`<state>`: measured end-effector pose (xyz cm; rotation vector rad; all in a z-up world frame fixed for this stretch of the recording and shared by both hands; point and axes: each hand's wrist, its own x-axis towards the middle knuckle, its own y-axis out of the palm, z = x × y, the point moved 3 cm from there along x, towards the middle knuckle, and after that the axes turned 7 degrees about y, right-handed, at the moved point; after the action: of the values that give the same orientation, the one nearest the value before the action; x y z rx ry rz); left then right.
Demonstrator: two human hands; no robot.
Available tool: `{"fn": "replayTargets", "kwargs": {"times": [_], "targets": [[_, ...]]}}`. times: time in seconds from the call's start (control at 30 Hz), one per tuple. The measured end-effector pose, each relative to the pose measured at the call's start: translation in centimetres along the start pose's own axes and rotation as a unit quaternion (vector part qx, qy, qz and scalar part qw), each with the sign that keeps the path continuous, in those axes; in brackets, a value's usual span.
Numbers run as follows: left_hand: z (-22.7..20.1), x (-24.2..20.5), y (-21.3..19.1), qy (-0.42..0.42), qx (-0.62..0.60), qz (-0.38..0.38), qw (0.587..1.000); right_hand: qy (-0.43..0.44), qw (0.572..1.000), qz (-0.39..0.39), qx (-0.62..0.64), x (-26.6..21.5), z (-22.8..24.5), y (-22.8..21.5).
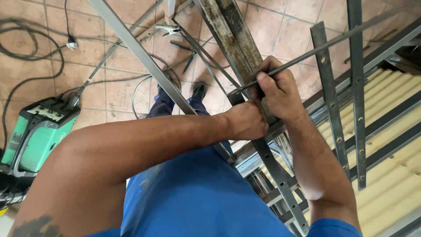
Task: Measuring, marking, and cutting metal bars using a square and an angle grinder
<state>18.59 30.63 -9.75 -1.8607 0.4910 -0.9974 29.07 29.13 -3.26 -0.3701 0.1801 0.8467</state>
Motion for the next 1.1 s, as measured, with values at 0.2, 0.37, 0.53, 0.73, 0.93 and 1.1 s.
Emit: {"fn": "replayTargets", "kwargs": {"times": [0.2, 0.37, 0.53, 0.73, 0.93, 1.1], "targets": [[0.2, -0.4, -0.7, -0.027, -0.015, -0.011, 0.999, 0.003, 0.997, 0.032, -0.07, 0.6, 3.6, 0.6], [0.1, -0.5, -0.6, -0.011, 0.011, -0.011, 1.0, -0.03, 0.986, 0.043, -0.156, 0.6, 3.5, -0.6], [0.4, 0.2, 0.3, -0.009, -0.003, -0.034, 0.999, 0.007, 0.993, 0.067, -0.093, 0.8, 3.6, -2.4], [0.0, 0.3, 0.8, -0.02, 0.002, -0.069, 0.997, 0.006, 0.997, 0.022, -0.078, 0.3, 0.8, -5.9], [-0.9, -0.6, 5.3, -0.048, -0.075, -0.008, 0.996, 0.045, 0.999, -0.024, 0.0, -0.2, 1.6, -6.9], [-0.3, -0.6, -0.2, -0.073, 0.067, -0.079, 0.992, -0.025, 0.999, -0.012, -0.035, 0.3, 2.6, -0.7]]}}
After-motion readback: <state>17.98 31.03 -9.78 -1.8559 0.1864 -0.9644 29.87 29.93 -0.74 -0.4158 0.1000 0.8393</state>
